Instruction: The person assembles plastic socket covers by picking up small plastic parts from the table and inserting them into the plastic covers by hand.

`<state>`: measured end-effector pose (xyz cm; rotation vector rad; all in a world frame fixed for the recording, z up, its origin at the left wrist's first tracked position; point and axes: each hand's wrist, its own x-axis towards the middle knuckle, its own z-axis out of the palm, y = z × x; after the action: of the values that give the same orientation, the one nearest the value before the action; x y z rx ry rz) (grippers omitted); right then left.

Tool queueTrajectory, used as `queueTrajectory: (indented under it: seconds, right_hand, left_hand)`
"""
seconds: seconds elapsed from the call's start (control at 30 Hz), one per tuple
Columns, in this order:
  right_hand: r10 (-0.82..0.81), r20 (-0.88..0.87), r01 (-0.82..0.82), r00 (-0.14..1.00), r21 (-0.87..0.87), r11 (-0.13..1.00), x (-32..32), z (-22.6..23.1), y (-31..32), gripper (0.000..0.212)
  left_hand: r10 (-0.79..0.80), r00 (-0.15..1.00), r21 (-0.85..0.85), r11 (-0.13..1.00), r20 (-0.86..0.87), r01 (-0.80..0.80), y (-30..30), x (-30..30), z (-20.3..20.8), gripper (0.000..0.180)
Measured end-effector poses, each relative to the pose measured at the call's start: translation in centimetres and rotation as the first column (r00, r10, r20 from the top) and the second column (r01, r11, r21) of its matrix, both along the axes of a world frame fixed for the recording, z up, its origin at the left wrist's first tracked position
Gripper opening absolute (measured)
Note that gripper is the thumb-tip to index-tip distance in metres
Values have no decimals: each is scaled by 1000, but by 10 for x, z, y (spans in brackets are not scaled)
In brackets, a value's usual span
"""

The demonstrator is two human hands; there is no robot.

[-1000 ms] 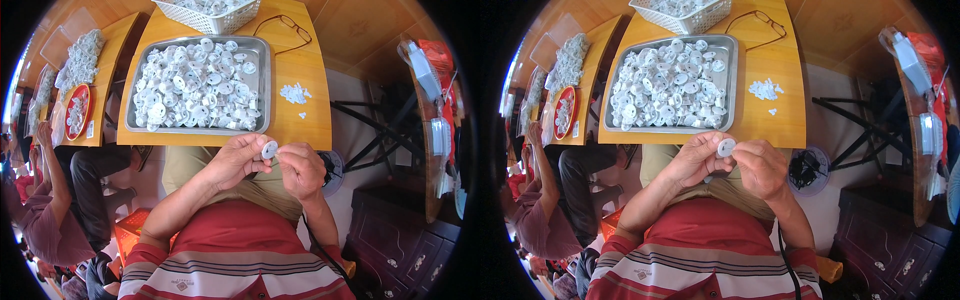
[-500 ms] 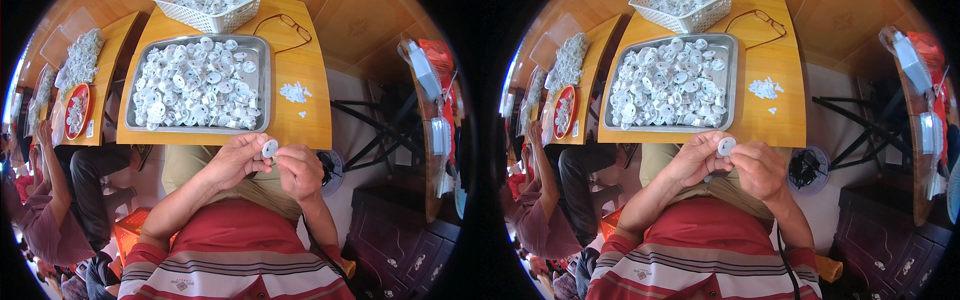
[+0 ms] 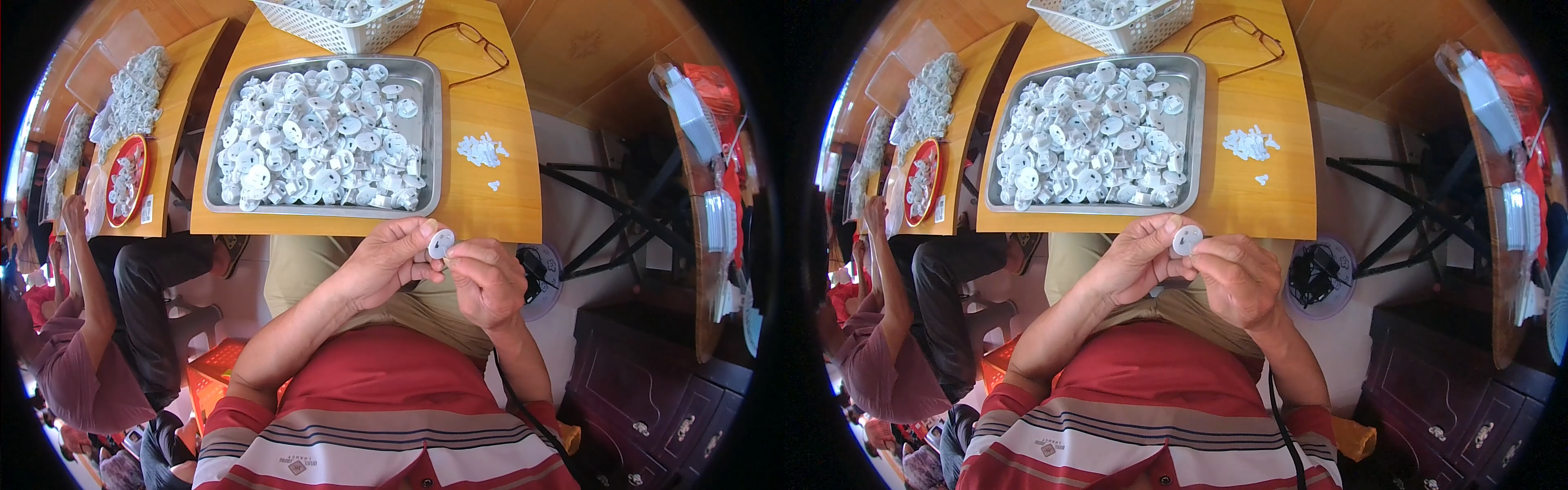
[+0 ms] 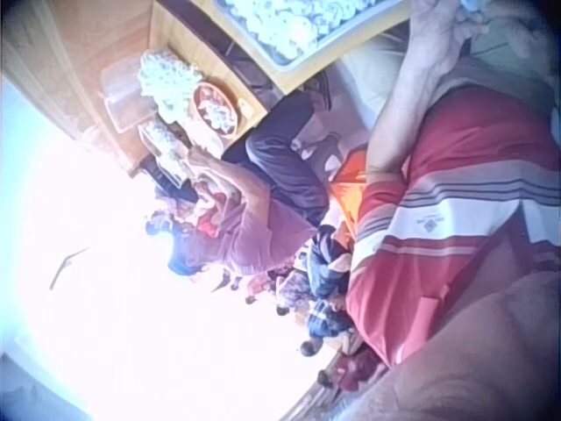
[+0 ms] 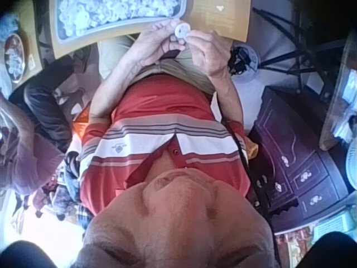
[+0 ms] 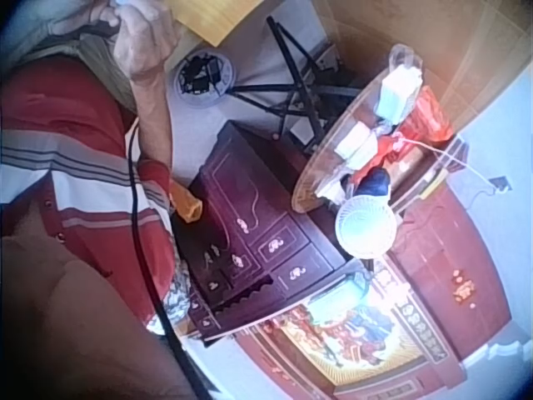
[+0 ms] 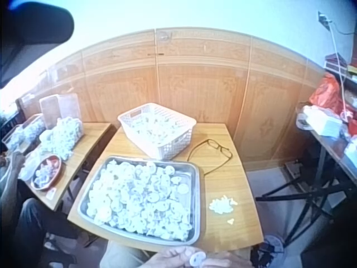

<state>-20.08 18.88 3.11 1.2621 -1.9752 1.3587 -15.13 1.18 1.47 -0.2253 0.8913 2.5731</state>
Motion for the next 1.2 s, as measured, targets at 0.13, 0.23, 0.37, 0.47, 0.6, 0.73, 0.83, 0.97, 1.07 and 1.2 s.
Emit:
queueTrajectory:
  seconds: [0.13,0.23,0.37,0.47,0.6,0.73,0.83,0.97,1.07,1.2]
  right_hand:
    - [8,3,-8,1000,-10,1000,-1,-1,0,19]
    - [-3,-5,3,1000,-6,1000,-1,-2,1,19]
    - [-1,5,1,1000,-4,1000,0,0,1,19]
    - [0,21,0,1000,0,1000,0,0,2,19]
    - [4,20,-5,1000,11,1000,0,0,3,18]
    - [-8,3,8,1000,18,1000,0,-2,3,18]
    - [-34,54,34,998,-13,999,1,-4,3,18]
    - [-23,25,23,999,0,1000,1,-3,2,17]
    - [-17,-1,17,1000,4,1000,1,-3,1,18]
    - [-43,38,41,998,40,998,2,-4,3,20]
  left_hand:
    - [2,1000,-2,1000,-13,-2,1,1,0,33]
    - [1,1000,-15,1000,-22,-1,1,1,1,33]
    - [-6,1000,-56,998,-23,5,1,2,2,33]
    - [-5,1000,-70,998,-28,3,1,2,5,33]
    - [-12,999,-83,997,-37,8,1,2,3,33]
    - [-7,999,-70,998,-50,3,1,2,0,35]
    - [-10,999,-85,996,-54,5,2,2,-1,34]
    - [6,999,-74,997,-53,-10,3,2,1,33]
    - [-2,999,-126,992,-33,-2,4,2,9,33]
    - [3,1000,-130,991,-28,-6,4,2,8,33]
